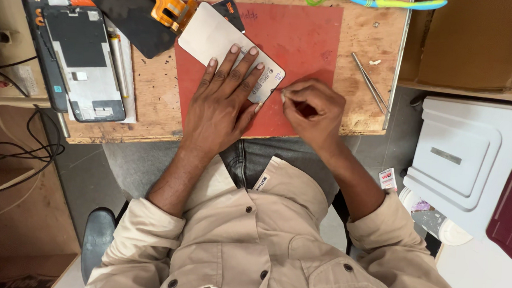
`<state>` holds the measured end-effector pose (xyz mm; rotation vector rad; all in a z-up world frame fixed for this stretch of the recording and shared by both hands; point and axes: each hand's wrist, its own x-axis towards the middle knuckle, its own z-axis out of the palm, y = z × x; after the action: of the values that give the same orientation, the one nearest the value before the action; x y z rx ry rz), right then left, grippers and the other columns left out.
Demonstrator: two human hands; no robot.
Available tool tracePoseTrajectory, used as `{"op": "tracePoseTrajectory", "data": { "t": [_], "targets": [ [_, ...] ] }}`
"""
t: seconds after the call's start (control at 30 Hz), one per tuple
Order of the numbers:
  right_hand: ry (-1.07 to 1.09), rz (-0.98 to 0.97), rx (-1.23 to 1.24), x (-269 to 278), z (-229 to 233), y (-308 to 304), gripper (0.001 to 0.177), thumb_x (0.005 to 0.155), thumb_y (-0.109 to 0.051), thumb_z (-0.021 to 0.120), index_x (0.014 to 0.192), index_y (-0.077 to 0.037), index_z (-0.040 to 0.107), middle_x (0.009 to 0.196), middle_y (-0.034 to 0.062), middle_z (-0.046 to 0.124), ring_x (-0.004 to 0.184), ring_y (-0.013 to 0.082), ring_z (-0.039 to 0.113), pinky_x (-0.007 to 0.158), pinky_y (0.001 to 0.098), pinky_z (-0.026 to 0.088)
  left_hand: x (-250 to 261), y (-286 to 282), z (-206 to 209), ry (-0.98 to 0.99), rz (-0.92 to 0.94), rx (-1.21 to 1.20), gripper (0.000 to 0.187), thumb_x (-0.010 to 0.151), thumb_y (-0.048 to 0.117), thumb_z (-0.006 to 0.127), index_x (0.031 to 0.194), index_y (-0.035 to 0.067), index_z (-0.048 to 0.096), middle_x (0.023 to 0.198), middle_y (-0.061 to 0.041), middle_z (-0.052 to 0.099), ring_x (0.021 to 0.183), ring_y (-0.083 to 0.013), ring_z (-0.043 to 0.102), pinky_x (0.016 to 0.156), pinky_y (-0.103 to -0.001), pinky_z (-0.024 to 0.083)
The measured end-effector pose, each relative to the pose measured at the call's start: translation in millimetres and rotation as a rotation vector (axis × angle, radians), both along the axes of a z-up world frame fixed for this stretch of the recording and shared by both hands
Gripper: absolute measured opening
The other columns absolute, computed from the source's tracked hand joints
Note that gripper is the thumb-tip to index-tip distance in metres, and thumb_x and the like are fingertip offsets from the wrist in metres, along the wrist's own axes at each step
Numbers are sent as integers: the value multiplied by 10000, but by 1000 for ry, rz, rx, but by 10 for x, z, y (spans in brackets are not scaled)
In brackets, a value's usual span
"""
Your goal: The person uses a small metal tool to scrape adhesive residue from the surface of a white rectangular electronic component. They then peel off a yellow protective film from a flexible ribbon cable attached to the component. Finally, the person picks up a black smartphone screen assembly and places it on the workbench.
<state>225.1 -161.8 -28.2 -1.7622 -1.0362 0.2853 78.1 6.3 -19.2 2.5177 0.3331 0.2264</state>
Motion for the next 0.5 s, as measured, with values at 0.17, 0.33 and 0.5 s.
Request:
{"op": "tracePoseTrajectory", "data": {
  "t": [0.17, 0.33, 0.5],
  "targets": [
    [-70, -18, -17, -26, -5, 13, 125, 868, 96, 804, 915, 27, 712, 975, 129, 744, 869, 188, 753, 739, 279, 600, 11, -10, 8, -1, -1, 3, 608, 994, 302, 685, 1545, 107, 520, 1671, -64, 372, 1571, -292, 285, 1283, -532, 247],
    [-82, -94, 3, -54, -39, 4, 126, 888, 95, 796, 914, 28, 693, 982, 137, 730, 889, 194, 767, 744, 279, 620, 12, -27, 4, 15, 11, 10, 605, 989, 305, 687, 1539, 115, 525, 1668, -50, 373, 1571, -282, 285, 1287, -533, 249],
    [-136, -28, -18, -44, -27, 3, 137, 858, 91, 812, 904, 28, 699, 948, 134, 736, 851, 196, 753, 720, 275, 603, 2, -15, 7, 13, 8, 1, 618, 988, 307, 684, 1551, 115, 513, 1672, -50, 370, 1571, -285, 286, 1285, -531, 246]
  ]
}}
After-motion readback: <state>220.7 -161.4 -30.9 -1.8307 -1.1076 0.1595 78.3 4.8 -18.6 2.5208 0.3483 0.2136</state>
